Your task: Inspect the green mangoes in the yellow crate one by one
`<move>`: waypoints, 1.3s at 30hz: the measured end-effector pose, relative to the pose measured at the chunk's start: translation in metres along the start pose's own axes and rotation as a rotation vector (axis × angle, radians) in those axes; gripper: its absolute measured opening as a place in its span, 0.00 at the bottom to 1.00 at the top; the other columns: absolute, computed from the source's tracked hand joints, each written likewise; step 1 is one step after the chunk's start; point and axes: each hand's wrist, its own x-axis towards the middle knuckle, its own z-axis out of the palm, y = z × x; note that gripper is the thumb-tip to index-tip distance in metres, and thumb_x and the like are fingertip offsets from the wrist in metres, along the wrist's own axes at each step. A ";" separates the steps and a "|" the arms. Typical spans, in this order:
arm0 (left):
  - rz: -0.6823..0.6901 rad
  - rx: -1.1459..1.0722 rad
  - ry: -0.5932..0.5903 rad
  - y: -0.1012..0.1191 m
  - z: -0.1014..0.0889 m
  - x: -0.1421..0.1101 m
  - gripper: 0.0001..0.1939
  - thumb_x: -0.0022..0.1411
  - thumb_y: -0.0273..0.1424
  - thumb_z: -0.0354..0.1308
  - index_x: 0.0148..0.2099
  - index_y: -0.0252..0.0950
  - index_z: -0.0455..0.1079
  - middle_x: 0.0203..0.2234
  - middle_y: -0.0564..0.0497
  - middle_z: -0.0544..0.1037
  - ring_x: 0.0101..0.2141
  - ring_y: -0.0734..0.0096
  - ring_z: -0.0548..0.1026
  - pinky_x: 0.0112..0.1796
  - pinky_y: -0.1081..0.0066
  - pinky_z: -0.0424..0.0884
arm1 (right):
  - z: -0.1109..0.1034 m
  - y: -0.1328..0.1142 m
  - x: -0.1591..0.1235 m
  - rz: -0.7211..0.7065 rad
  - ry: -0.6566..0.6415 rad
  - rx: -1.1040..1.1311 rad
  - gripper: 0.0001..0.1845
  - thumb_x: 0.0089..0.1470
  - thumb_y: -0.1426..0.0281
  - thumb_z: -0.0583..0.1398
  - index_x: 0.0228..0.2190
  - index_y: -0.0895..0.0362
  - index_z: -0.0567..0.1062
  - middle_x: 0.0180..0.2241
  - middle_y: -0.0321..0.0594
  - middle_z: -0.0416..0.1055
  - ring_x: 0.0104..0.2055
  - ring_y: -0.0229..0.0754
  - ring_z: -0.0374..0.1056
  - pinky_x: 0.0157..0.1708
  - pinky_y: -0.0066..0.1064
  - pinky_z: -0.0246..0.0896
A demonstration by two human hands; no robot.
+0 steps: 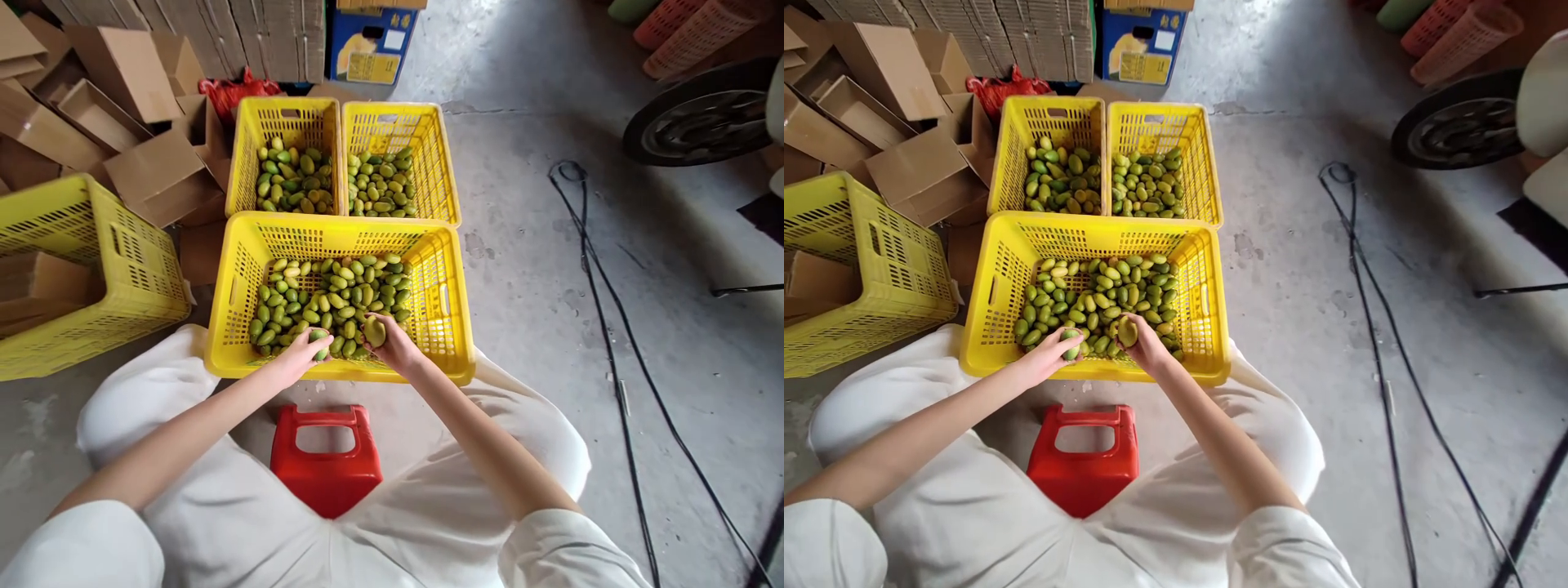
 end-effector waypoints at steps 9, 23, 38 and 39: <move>-0.003 -0.089 -0.094 0.024 0.009 -0.014 0.04 0.75 0.23 0.68 0.44 0.33 0.78 0.37 0.45 0.85 0.38 0.64 0.86 0.46 0.63 0.85 | -0.001 -0.003 -0.014 0.022 -0.043 0.117 0.15 0.57 0.71 0.75 0.44 0.50 0.81 0.40 0.41 0.85 0.43 0.51 0.85 0.42 0.41 0.88; 0.124 0.088 -0.089 0.052 0.010 -0.004 0.15 0.59 0.27 0.80 0.45 0.35 0.80 0.30 0.53 0.79 0.27 0.74 0.75 0.26 0.76 0.64 | 0.007 -0.016 0.001 0.068 -0.012 0.131 0.07 0.65 0.68 0.70 0.44 0.51 0.79 0.36 0.41 0.82 0.41 0.49 0.80 0.32 0.32 0.80; 0.243 0.106 -0.020 0.077 -0.014 -0.019 0.21 0.53 0.23 0.82 0.43 0.39 0.75 0.31 0.59 0.76 0.30 0.75 0.79 0.35 0.74 0.80 | 0.005 -0.031 0.004 -0.053 -0.031 0.159 0.19 0.61 0.69 0.74 0.36 0.49 0.68 0.30 0.33 0.71 0.31 0.39 0.70 0.26 0.25 0.70; 0.236 0.098 -0.032 0.078 -0.013 -0.018 0.22 0.53 0.23 0.82 0.42 0.39 0.75 0.30 0.60 0.75 0.29 0.76 0.78 0.35 0.73 0.79 | 0.007 -0.032 0.004 -0.045 -0.048 0.164 0.19 0.60 0.70 0.74 0.35 0.49 0.68 0.30 0.33 0.71 0.31 0.39 0.69 0.25 0.25 0.68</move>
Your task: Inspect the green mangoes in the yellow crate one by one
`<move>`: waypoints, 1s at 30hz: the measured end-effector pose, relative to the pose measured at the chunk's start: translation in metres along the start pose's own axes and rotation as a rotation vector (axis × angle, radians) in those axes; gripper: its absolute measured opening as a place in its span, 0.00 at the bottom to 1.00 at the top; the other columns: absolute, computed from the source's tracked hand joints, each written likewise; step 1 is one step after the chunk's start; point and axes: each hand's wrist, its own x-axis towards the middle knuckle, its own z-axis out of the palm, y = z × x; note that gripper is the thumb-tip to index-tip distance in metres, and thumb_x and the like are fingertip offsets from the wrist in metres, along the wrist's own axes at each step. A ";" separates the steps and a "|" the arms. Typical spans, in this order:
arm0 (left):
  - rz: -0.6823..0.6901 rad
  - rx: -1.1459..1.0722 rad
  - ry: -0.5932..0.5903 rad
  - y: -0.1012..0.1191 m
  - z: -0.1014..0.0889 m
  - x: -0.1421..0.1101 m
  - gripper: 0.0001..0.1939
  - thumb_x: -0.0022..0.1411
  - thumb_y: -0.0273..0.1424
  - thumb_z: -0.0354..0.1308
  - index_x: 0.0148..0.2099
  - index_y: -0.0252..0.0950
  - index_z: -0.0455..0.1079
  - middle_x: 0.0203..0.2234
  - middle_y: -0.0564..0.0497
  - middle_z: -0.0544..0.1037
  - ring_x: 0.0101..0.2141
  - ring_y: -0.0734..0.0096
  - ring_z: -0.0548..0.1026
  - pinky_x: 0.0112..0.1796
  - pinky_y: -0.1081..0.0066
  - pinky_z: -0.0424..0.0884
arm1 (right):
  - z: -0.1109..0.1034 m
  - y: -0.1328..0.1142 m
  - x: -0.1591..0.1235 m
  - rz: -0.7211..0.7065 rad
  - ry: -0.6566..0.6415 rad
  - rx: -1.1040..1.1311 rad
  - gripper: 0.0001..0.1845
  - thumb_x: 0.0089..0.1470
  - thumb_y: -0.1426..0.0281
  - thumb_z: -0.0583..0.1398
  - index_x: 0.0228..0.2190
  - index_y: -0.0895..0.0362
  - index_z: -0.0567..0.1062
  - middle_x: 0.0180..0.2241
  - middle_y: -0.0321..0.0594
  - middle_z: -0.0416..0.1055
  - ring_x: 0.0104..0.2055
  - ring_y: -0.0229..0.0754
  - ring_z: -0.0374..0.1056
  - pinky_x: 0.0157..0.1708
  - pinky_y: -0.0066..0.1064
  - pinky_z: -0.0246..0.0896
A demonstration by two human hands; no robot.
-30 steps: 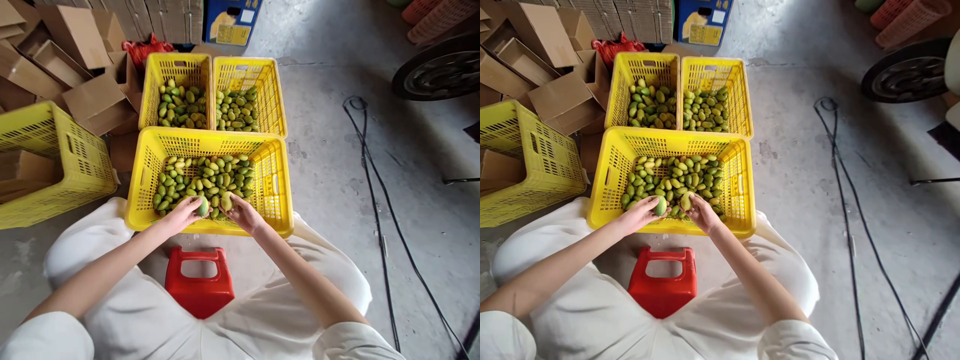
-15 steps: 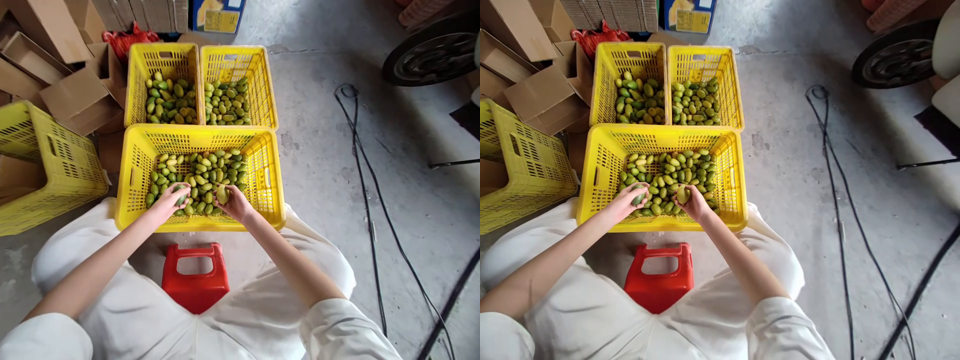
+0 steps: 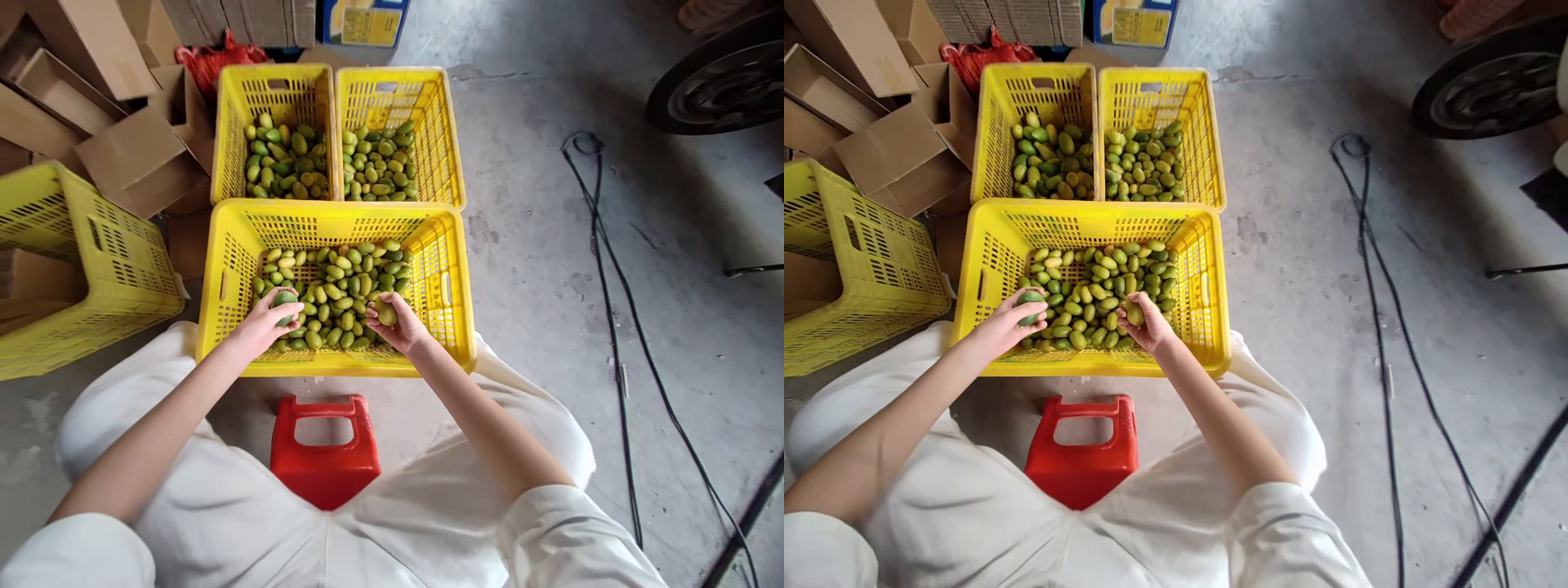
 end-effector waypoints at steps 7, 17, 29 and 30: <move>-0.004 -0.008 0.025 0.010 0.020 0.011 0.19 0.57 0.23 0.79 0.44 0.39 0.74 0.36 0.53 0.83 0.32 0.72 0.82 0.34 0.74 0.76 | 0.020 -0.008 -0.001 0.048 -0.087 -0.034 0.12 0.62 0.67 0.73 0.40 0.51 0.75 0.33 0.34 0.75 0.30 0.38 0.68 0.25 0.25 0.64; 0.052 -0.187 -0.054 0.021 0.035 0.019 0.17 0.72 0.26 0.64 0.61 0.38 0.80 0.44 0.45 0.85 0.51 0.56 0.88 0.56 0.57 0.87 | 0.031 -0.009 0.009 -0.063 -0.060 -0.013 0.12 0.61 0.71 0.76 0.43 0.53 0.80 0.38 0.41 0.81 0.45 0.50 0.84 0.45 0.40 0.87; -0.019 -0.159 0.022 0.019 0.041 0.018 0.11 0.62 0.16 0.74 0.39 0.35 0.78 0.35 0.51 0.82 0.35 0.73 0.83 0.39 0.75 0.80 | 0.038 -0.018 -0.006 0.036 0.006 0.081 0.08 0.63 0.73 0.71 0.40 0.52 0.77 0.32 0.35 0.79 0.31 0.38 0.75 0.27 0.22 0.72; -0.031 -0.160 0.031 0.019 0.042 0.018 0.11 0.62 0.16 0.74 0.38 0.34 0.78 0.34 0.51 0.82 0.34 0.74 0.82 0.36 0.76 0.78 | 0.039 -0.018 -0.006 0.034 0.015 0.088 0.06 0.65 0.71 0.70 0.42 0.52 0.78 0.33 0.36 0.80 0.32 0.40 0.77 0.29 0.25 0.76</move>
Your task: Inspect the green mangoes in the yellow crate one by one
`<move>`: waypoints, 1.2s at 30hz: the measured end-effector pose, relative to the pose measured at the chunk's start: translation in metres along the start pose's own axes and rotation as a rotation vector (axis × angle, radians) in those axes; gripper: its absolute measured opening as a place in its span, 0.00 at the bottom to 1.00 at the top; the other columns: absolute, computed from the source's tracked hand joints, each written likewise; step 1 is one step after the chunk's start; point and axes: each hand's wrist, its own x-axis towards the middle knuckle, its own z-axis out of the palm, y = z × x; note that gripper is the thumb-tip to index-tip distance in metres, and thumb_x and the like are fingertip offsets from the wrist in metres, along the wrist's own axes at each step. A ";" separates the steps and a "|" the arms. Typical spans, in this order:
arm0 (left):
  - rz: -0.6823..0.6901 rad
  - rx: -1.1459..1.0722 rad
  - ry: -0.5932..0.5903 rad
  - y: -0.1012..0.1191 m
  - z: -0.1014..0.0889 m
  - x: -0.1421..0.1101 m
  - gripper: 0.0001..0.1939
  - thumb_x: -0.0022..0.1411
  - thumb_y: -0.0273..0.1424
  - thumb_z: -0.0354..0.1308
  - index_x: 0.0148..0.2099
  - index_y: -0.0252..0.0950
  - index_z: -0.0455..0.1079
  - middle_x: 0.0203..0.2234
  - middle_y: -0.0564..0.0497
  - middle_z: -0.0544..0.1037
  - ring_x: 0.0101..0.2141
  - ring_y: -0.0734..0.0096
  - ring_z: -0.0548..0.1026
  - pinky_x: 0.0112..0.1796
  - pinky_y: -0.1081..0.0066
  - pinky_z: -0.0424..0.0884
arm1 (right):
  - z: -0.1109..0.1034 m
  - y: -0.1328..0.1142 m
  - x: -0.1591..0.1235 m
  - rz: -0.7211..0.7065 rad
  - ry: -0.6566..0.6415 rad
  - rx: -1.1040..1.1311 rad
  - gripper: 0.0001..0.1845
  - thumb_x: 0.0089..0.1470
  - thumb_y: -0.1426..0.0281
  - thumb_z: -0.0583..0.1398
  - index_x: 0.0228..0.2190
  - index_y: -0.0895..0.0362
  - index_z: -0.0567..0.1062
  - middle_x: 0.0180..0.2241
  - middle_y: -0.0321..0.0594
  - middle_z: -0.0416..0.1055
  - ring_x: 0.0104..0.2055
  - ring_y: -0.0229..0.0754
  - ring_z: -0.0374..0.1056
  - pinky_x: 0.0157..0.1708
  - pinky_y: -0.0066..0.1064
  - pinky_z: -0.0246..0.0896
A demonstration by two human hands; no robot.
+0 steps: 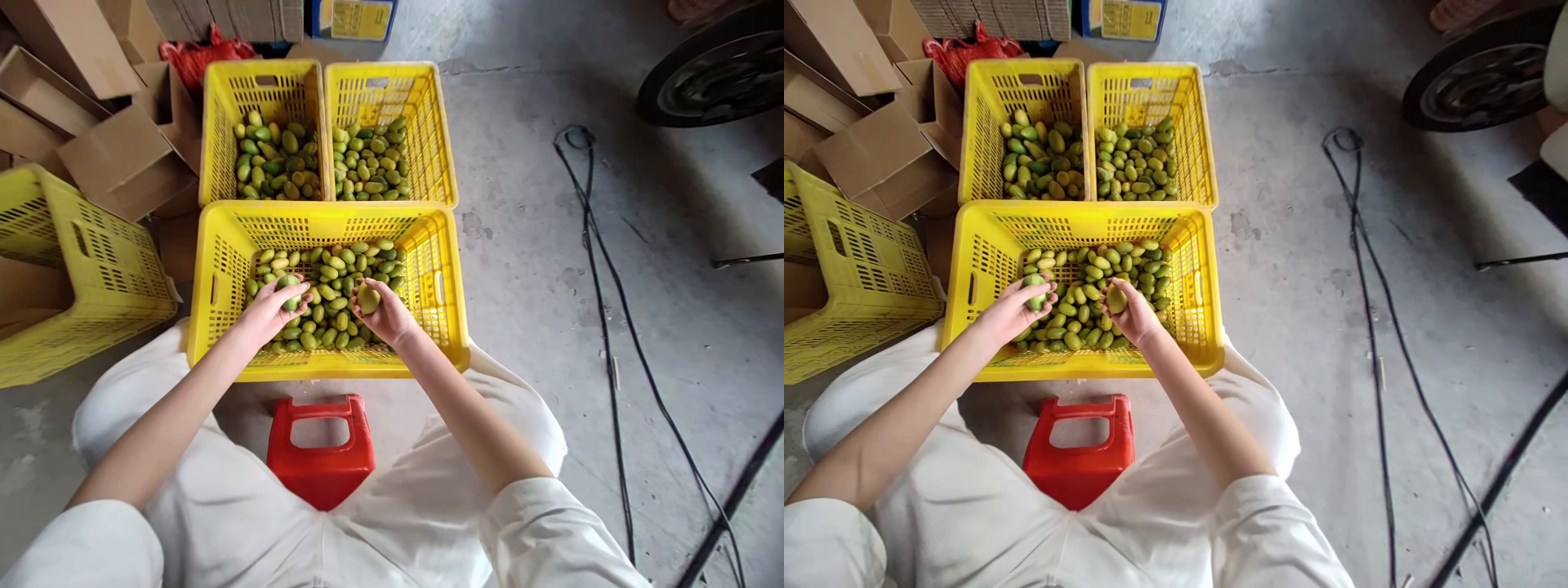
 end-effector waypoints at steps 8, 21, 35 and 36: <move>-0.061 -0.152 0.041 0.003 0.004 0.001 0.11 0.80 0.28 0.57 0.47 0.36 0.81 0.43 0.42 0.89 0.46 0.63 0.89 0.47 0.68 0.86 | 0.000 -0.006 -0.002 0.018 -0.020 0.046 0.14 0.61 0.74 0.63 0.48 0.54 0.80 0.41 0.47 0.87 0.49 0.55 0.88 0.47 0.43 0.90; 0.000 -0.058 -0.033 0.007 0.003 -0.004 0.09 0.62 0.16 0.75 0.39 0.32 0.80 0.33 0.52 0.83 0.30 0.79 0.81 0.28 0.83 0.70 | -0.002 -0.019 -0.014 0.006 -0.120 0.018 0.16 0.53 0.79 0.71 0.38 0.51 0.74 0.31 0.29 0.74 0.26 0.32 0.68 0.19 0.15 0.63; 0.144 -0.349 0.095 0.023 0.008 -0.016 0.16 0.74 0.27 0.62 0.61 0.38 0.81 0.47 0.44 0.89 0.52 0.57 0.90 0.52 0.63 0.90 | -0.015 -0.032 -0.004 -0.187 -0.073 -0.030 0.10 0.65 0.64 0.67 0.47 0.50 0.82 0.43 0.41 0.88 0.45 0.50 0.87 0.41 0.40 0.92; 0.151 -0.348 0.102 0.025 0.008 -0.017 0.14 0.75 0.27 0.64 0.59 0.39 0.81 0.46 0.44 0.89 0.52 0.57 0.90 0.53 0.64 0.90 | -0.014 -0.033 -0.005 -0.195 -0.069 -0.055 0.08 0.66 0.63 0.69 0.46 0.49 0.81 0.42 0.40 0.87 0.43 0.48 0.86 0.40 0.39 0.92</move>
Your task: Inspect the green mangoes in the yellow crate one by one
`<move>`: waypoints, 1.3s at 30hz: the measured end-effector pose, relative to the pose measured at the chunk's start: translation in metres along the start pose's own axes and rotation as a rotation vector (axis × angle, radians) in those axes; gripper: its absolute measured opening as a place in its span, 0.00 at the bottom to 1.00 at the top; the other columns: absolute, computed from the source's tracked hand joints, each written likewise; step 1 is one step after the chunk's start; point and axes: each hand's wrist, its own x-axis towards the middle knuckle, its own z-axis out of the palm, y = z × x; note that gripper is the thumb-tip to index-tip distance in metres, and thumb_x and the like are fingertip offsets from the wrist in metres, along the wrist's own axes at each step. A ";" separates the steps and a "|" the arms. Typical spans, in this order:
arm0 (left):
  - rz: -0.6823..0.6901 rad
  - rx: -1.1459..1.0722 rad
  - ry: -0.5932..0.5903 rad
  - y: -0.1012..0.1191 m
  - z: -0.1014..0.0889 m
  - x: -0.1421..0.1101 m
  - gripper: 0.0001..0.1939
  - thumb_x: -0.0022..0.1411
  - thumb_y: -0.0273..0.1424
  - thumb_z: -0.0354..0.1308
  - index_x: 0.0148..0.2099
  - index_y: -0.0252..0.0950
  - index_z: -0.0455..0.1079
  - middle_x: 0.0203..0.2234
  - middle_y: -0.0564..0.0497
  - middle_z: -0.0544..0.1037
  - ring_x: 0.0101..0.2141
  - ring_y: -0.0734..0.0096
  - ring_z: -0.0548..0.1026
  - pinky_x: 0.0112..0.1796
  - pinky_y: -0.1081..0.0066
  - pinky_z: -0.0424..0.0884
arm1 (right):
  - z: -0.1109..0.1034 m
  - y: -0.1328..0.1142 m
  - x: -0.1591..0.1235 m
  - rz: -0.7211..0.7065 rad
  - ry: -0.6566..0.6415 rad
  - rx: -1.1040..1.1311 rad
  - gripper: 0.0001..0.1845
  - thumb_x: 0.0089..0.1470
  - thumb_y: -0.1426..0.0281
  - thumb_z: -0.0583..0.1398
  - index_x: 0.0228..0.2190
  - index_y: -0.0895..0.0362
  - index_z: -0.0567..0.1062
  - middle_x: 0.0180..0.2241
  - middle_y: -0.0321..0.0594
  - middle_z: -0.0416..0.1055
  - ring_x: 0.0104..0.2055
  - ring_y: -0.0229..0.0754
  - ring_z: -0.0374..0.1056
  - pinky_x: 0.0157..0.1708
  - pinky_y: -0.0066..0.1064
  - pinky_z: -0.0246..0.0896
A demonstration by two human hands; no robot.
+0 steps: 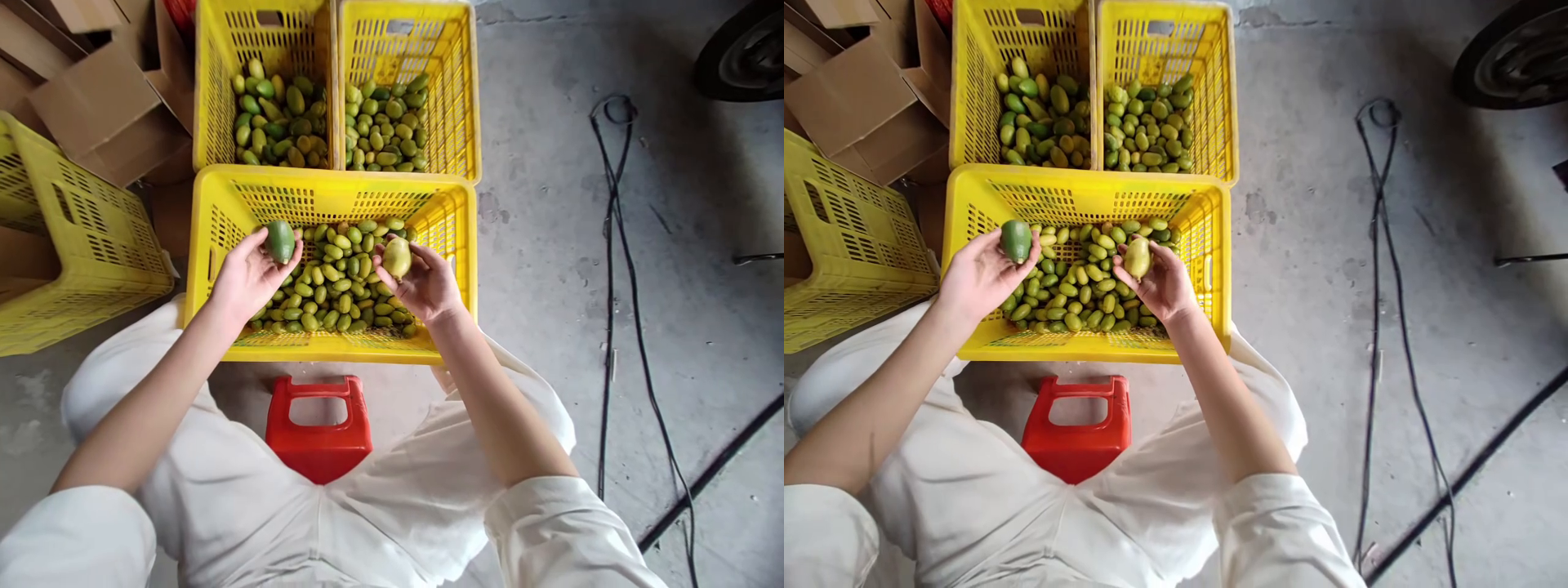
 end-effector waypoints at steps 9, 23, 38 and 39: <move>-0.058 0.162 -0.031 0.009 -0.008 0.006 0.14 0.63 0.21 0.77 0.44 0.39 0.77 0.39 0.50 0.87 0.37 0.73 0.87 0.32 0.83 0.78 | 0.009 -0.012 -0.012 0.055 0.041 -0.049 0.12 0.63 0.72 0.74 0.43 0.49 0.78 0.38 0.34 0.81 0.34 0.36 0.77 0.26 0.20 0.78; -0.092 0.228 -0.079 0.005 -0.016 0.018 0.11 0.73 0.29 0.63 0.55 0.40 0.80 0.43 0.44 0.87 0.46 0.57 0.89 0.44 0.64 0.89 | 0.003 -0.022 0.001 -0.006 0.068 -0.035 0.09 0.64 0.68 0.70 0.45 0.47 0.79 0.41 0.38 0.85 0.48 0.50 0.85 0.38 0.38 0.88; -0.116 0.259 -0.068 0.002 -0.018 0.028 0.12 0.77 0.42 0.75 0.47 0.43 0.77 0.38 0.49 0.85 0.36 0.69 0.88 0.26 0.80 0.75 | 0.009 -0.024 -0.008 0.069 0.000 -0.112 0.09 0.69 0.67 0.72 0.45 0.49 0.78 0.39 0.35 0.82 0.38 0.41 0.82 0.29 0.24 0.78; -0.106 0.262 -0.074 0.003 -0.019 0.029 0.12 0.77 0.41 0.74 0.46 0.43 0.77 0.38 0.49 0.85 0.36 0.68 0.88 0.26 0.79 0.74 | 0.010 -0.023 -0.008 0.071 -0.012 -0.111 0.07 0.71 0.65 0.71 0.46 0.49 0.79 0.40 0.37 0.83 0.39 0.42 0.83 0.30 0.26 0.80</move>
